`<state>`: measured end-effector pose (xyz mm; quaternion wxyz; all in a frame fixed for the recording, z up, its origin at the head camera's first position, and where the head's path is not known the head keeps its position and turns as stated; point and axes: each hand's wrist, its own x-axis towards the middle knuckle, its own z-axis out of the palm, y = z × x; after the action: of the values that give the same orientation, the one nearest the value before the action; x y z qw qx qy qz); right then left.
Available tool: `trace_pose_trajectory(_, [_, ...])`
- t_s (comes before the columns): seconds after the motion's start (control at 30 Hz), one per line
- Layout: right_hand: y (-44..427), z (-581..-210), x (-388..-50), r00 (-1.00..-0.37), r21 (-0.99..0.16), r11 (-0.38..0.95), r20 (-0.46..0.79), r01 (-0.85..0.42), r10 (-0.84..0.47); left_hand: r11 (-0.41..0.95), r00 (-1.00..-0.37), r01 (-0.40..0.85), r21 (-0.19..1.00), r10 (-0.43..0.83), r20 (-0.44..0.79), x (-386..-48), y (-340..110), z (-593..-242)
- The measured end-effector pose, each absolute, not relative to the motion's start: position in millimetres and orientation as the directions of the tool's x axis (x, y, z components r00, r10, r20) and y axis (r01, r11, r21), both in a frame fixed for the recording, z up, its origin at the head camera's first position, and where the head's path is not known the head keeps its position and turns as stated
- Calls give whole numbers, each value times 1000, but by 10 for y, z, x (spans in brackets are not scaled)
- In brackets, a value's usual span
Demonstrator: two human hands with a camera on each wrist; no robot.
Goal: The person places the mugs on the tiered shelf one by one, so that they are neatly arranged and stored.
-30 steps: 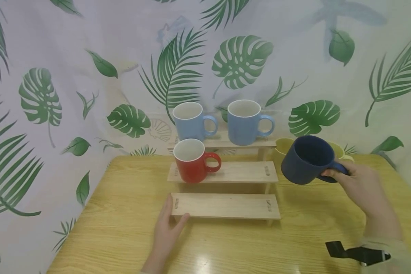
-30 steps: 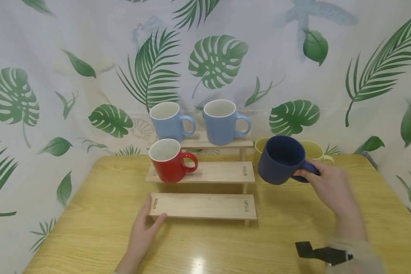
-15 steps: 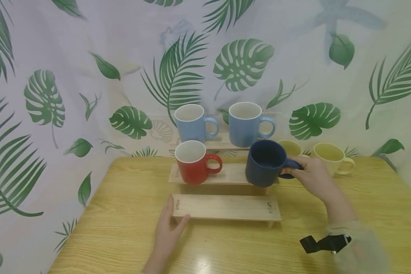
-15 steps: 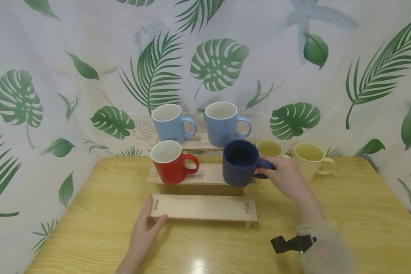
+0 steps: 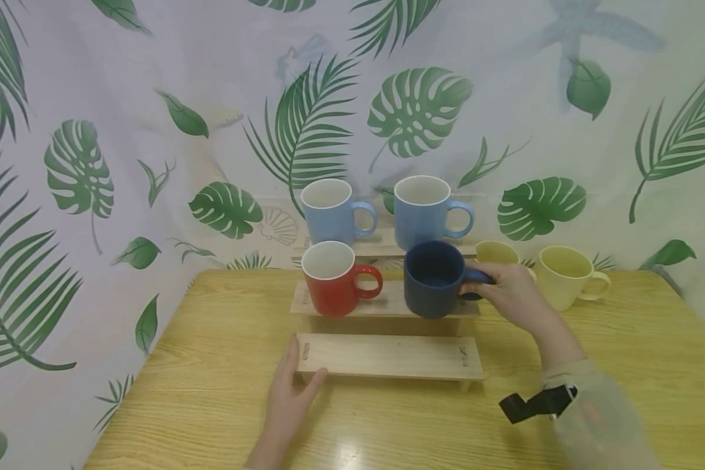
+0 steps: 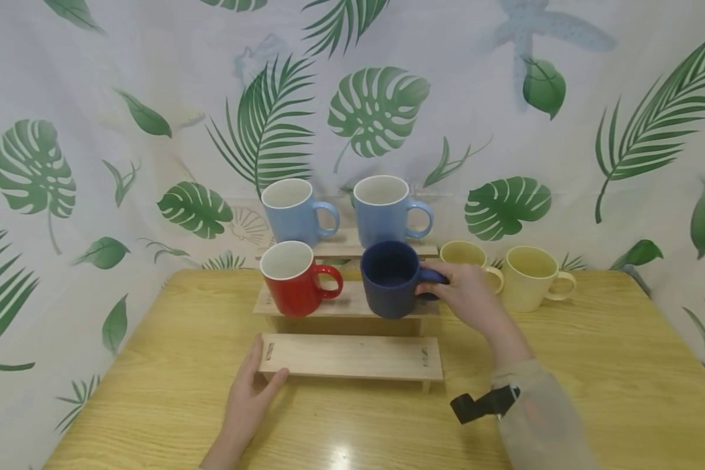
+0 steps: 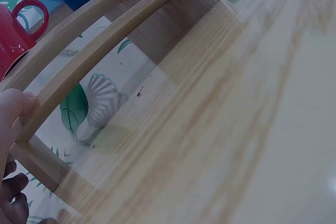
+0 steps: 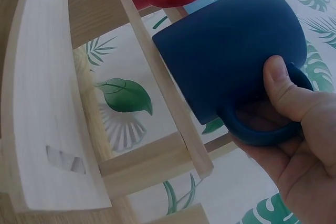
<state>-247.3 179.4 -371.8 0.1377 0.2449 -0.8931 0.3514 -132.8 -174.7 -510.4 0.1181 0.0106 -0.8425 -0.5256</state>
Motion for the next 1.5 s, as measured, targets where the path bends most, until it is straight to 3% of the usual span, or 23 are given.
trace_pose_trajectory(0.73, [1718, -3734, -2590, -867, -622, 604, 331, -498, -374, 464, -975, 90, 882, -141, 173, -1316, -1739, -5094])
trace_pose_trajectory(1.0, [1710, -3650, -2589, -906, -658, 633, 211, -409, -366, 481, -973, 84, 873, -148, 175, -1315, -1744, -5080])
trace_pose_trajectory(1.2, [1732, -3630, -2546, -903, -643, 645, 195, -413, -384, 488, -973, 78, 869, -151, 172, -1322, -1748, -5076])
trace_pose_trajectory(1.5, [1876, -3758, -2517, -894, -758, 512, 208, -403, -396, 455, -974, 88, 886, -149, 173, -1332, -1747, -5092])
